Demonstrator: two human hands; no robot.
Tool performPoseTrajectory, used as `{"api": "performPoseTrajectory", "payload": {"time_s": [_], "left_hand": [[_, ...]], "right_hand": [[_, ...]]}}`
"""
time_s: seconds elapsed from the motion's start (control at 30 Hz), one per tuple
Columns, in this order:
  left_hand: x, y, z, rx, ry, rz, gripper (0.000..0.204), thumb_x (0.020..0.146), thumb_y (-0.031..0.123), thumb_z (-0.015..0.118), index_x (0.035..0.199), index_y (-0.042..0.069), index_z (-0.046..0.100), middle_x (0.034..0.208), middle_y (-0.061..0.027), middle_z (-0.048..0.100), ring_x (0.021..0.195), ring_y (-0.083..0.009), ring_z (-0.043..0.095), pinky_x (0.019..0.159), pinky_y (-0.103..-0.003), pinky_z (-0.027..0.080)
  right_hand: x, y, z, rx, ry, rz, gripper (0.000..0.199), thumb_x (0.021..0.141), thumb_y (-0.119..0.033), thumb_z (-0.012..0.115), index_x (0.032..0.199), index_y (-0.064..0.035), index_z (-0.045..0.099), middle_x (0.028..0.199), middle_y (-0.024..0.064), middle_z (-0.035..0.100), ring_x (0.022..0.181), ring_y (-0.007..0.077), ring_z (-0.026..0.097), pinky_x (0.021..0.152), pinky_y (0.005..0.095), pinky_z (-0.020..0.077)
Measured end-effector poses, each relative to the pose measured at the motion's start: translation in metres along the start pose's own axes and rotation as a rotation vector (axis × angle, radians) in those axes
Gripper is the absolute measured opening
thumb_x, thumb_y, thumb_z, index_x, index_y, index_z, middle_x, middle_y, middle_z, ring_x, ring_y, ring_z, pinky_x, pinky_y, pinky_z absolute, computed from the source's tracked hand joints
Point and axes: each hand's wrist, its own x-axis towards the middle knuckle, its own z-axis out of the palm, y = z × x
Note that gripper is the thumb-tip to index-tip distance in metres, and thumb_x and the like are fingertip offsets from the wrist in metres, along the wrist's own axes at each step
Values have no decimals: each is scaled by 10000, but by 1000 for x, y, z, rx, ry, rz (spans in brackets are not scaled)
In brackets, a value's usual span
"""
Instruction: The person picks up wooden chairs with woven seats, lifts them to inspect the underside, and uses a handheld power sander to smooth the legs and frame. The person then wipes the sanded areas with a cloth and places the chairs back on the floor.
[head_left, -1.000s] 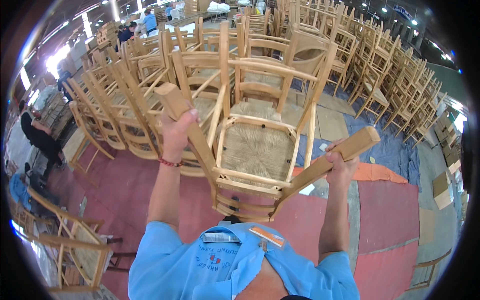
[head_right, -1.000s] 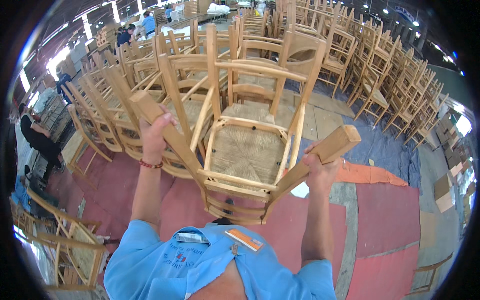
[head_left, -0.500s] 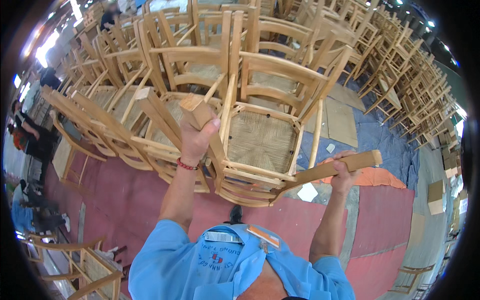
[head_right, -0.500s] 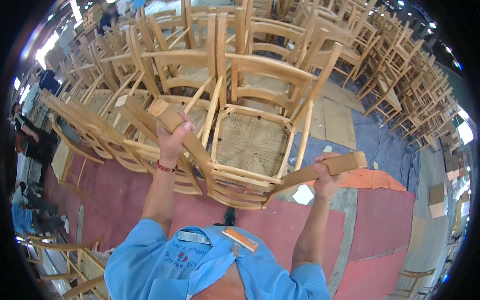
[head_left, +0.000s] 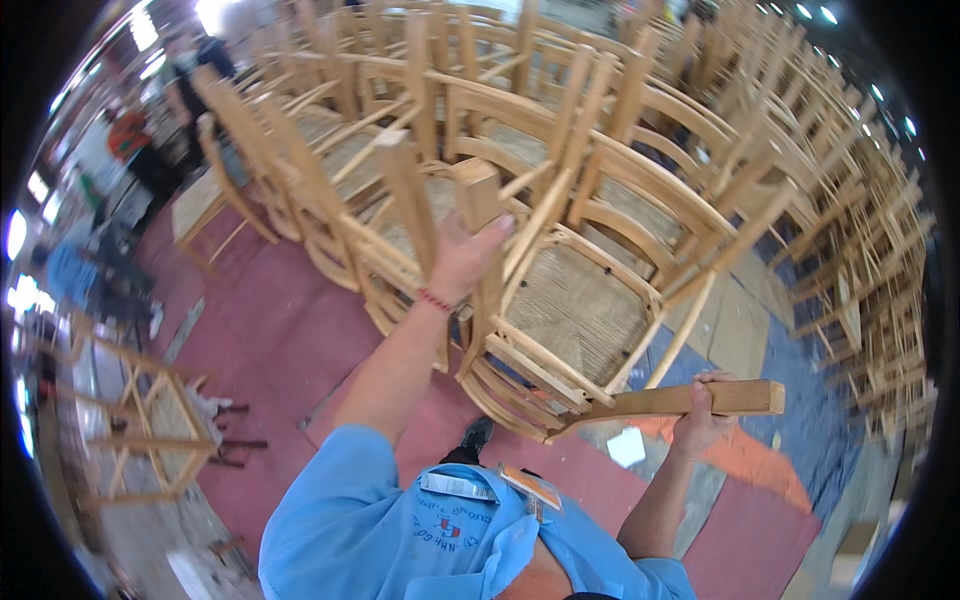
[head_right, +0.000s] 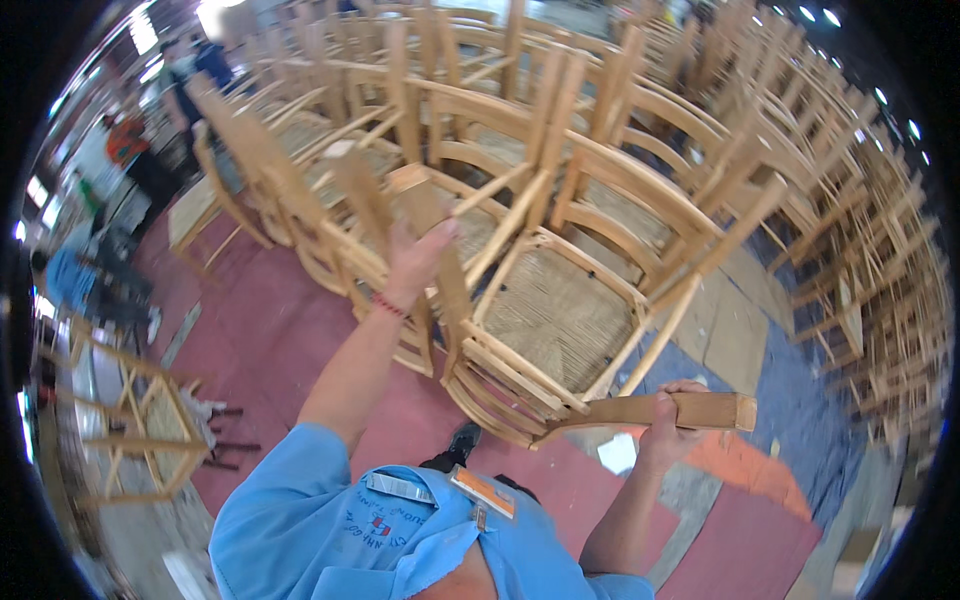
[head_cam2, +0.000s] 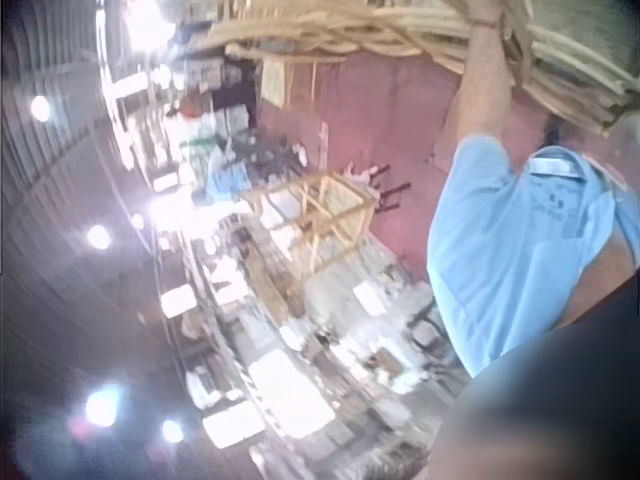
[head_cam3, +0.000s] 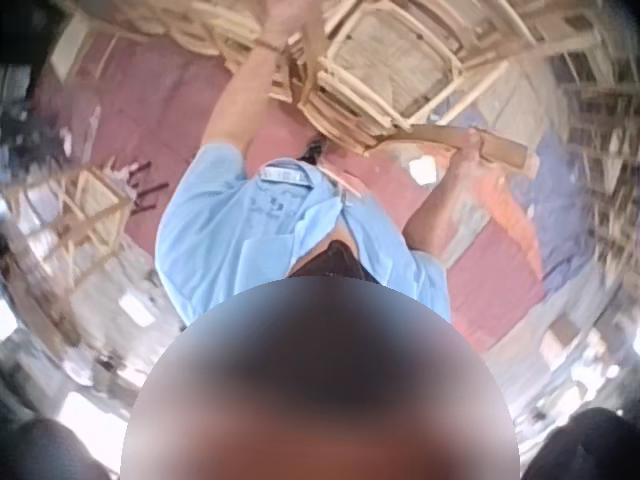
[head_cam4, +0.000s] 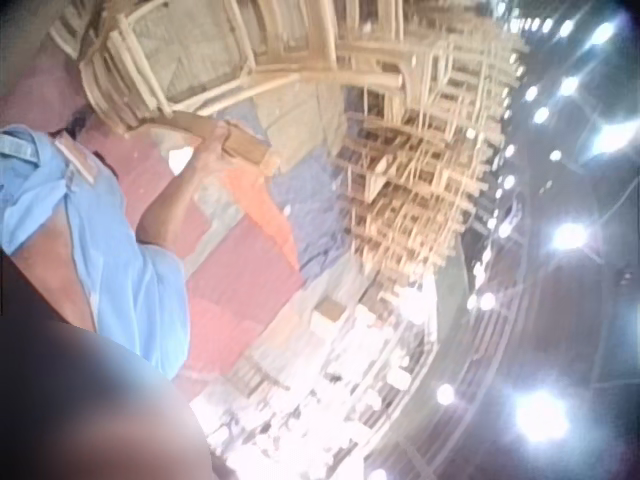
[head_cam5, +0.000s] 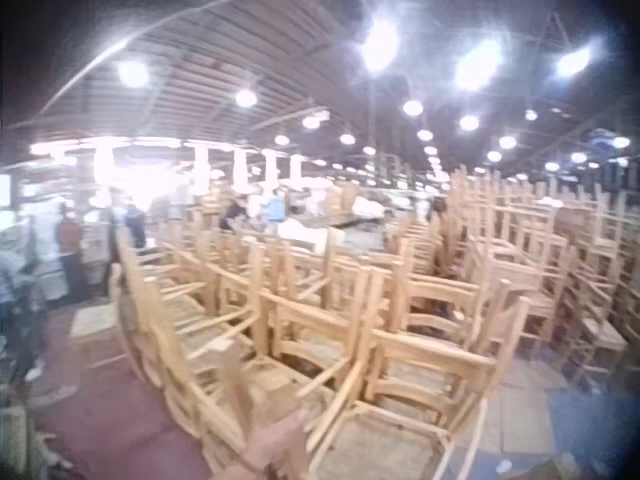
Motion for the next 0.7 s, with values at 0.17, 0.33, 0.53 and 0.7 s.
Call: {"api": "performPoseTrajectory", "payload": {"time_s": [0.17,0.33,0.53,0.7], "left_hand": [[-99,-36,-34,779,27,125,575,929,341,667,1323,-55,528,1190,-198,659,1092,-289,640,953,-380,499],[-452,-93,-123,857,42,-833,657,982,457,508,1474,32,410,1456,-208,469,1339,-346,451,1128,-431,342],[-845,15,-215,764,840,-1506,614,968,415,524,1431,20,446,1358,-183,506,1230,-311,478,1035,-410,364],[-903,43,-200,422,1242,-1358,578,956,380,537,1396,9,477,1276,-163,538,1139,-282,499,958,-393,382]], "right_hand": [[-21,56,-14,183,-131,-18,570,960,-243,596,1383,81,393,1327,182,527,1189,267,546,1026,388,429],[-127,176,-92,-348,-358,71,518,1057,-310,393,1398,77,433,1377,252,501,1262,340,501,1092,433,362],[-240,251,-204,-943,-1549,1171,467,1001,-378,473,1260,-5,583,1242,235,619,1144,377,584,934,489,474],[-276,210,-198,-972,-1826,1049,485,962,-397,516,1294,-49,574,1282,206,602,1172,359,574,933,529,479]]}}
